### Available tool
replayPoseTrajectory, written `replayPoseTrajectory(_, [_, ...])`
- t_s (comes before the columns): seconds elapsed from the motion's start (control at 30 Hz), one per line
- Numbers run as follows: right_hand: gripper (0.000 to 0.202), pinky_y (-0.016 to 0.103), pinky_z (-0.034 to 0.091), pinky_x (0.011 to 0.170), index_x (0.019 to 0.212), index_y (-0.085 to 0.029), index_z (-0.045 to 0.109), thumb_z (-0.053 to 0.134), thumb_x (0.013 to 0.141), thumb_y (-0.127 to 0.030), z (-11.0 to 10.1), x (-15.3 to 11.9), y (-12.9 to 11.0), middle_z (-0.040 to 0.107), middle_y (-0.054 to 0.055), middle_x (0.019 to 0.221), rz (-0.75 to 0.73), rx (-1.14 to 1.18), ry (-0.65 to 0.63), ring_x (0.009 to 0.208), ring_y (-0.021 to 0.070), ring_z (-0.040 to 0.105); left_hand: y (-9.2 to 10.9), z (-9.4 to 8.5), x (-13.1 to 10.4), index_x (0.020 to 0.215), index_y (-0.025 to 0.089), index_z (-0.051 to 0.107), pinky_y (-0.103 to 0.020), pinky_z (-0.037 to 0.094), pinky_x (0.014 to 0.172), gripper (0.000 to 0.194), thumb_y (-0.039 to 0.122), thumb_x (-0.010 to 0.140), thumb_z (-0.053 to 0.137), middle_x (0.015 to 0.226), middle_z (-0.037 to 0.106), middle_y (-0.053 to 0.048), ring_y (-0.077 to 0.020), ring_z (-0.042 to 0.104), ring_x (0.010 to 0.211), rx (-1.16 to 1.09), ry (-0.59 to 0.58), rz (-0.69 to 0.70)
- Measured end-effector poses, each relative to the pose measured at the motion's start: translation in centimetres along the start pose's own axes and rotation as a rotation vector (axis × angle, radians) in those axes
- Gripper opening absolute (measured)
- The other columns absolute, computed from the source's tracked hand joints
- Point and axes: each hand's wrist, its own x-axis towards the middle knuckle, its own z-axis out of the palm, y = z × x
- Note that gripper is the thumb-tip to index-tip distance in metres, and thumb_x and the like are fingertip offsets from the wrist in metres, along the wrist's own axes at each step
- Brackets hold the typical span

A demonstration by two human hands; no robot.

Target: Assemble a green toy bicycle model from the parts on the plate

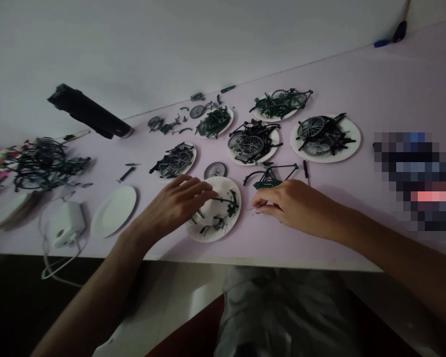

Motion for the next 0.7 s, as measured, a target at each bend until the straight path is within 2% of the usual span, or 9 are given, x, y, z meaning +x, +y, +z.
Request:
replayPoseTrajectory(0.2, [0.015, 0.023, 0.045, 0.063, 0.097, -0.022, 0.074, 0.059, 0.097, -0.026, -0.1, -0.1, 0.0, 0.078, -0.003, 0.087, 0.025, 0.012, -0.024, 0.057, 0.0096, 0.066, -0.7, -1.1, -1.1, 0.109, 0.012, 0.065, -0.043, 0.053, 0.083, 0.026, 0.000, 0.097, 0.044, 0.108, 0.070, -0.013, -0.0255, 0.067, 0.094, 0.202, 0.014, -0.017])
replayPoseTrajectory(0.27, [0.014, 0.023, 0.046, 0.065, 0.097, -0.022, 0.074, 0.060, 0.097, -0.026, 0.0, -0.1, 0.1, 0.079, -0.002, 0.091, 0.022, 0.018, -0.020, 0.060, 0.0102, 0.068, -0.4, -2.1, -1.3, 0.107, 0.011, 0.065, -0.043, 0.054, 0.081, 0.027, -0.002, 0.096, 0.044, 0.106, 0.069, -0.013, -0.0255, 0.067, 0.092, 0.274, 0.028, 0.011])
replayPoseTrajectory(0.37, [0.017, 0.024, 0.048, 0.072, 0.100, -0.022, 0.074, 0.058, 0.097, -0.024, 0.2, -0.1, 0.2, 0.079, 0.000, 0.099, -0.015, -0.006, 0.014, 0.077, 0.0143, 0.073, 0.1, -3.9, -1.6, 0.103, 0.009, 0.065, -0.041, 0.055, 0.079, 0.023, -0.003, 0.094, 0.047, 0.101, 0.069, -0.012, -0.0237, 0.066, 0.087, 0.315, 0.036, 0.065])
replayPoseTrajectory(0.43, [0.018, 0.025, 0.047, 0.073, 0.101, -0.022, 0.074, 0.057, 0.097, -0.022, 0.3, -0.1, 0.3, 0.079, 0.000, 0.101, -0.034, -0.044, 0.041, 0.082, 0.0159, 0.074, 0.1, -4.8, -1.8, 0.100, 0.008, 0.065, -0.040, 0.055, 0.079, 0.019, -0.002, 0.094, 0.049, 0.102, 0.069, -0.012, -0.0236, 0.066, 0.088, 0.281, 0.021, 0.050])
replayPoseTrajectory(0.53, [0.017, 0.025, 0.048, 0.070, 0.103, -0.022, 0.074, 0.058, 0.096, -0.022, 0.5, -0.1, 0.4, 0.079, 0.001, 0.099, -0.046, -0.074, 0.064, 0.077, 0.0152, 0.073, -0.4, -5.4, -1.8, 0.100, 0.007, 0.064, -0.038, 0.054, 0.078, 0.014, 0.000, 0.094, 0.053, 0.104, 0.067, -0.014, -0.0233, 0.065, 0.091, 0.166, 0.043, -0.021])
replayPoseTrajectory(0.6, [0.018, 0.024, 0.048, 0.069, 0.104, -0.022, 0.073, 0.057, 0.096, -0.021, 0.6, 0.0, 0.4, 0.079, 0.000, 0.096, -0.051, -0.058, 0.077, 0.074, 0.0138, 0.072, -0.7, -5.1, -1.2, 0.101, 0.008, 0.064, -0.035, 0.053, 0.076, 0.013, 0.002, 0.095, 0.054, 0.102, 0.067, -0.012, -0.0215, 0.065, 0.091, 0.084, 0.096, -0.049])
replayPoseTrajectory(0.7, [0.019, 0.022, 0.049, 0.071, 0.105, -0.022, 0.071, 0.055, 0.096, -0.019, 0.5, 0.0, 0.2, 0.079, 0.001, 0.094, -0.048, -0.027, 0.103, 0.075, 0.0128, 0.072, -0.9, -4.1, 0.9, 0.102, 0.010, 0.064, -0.034, 0.052, 0.076, 0.013, 0.005, 0.096, 0.054, 0.101, 0.067, -0.010, -0.0196, 0.064, 0.088, 0.011, 0.184, -0.045])
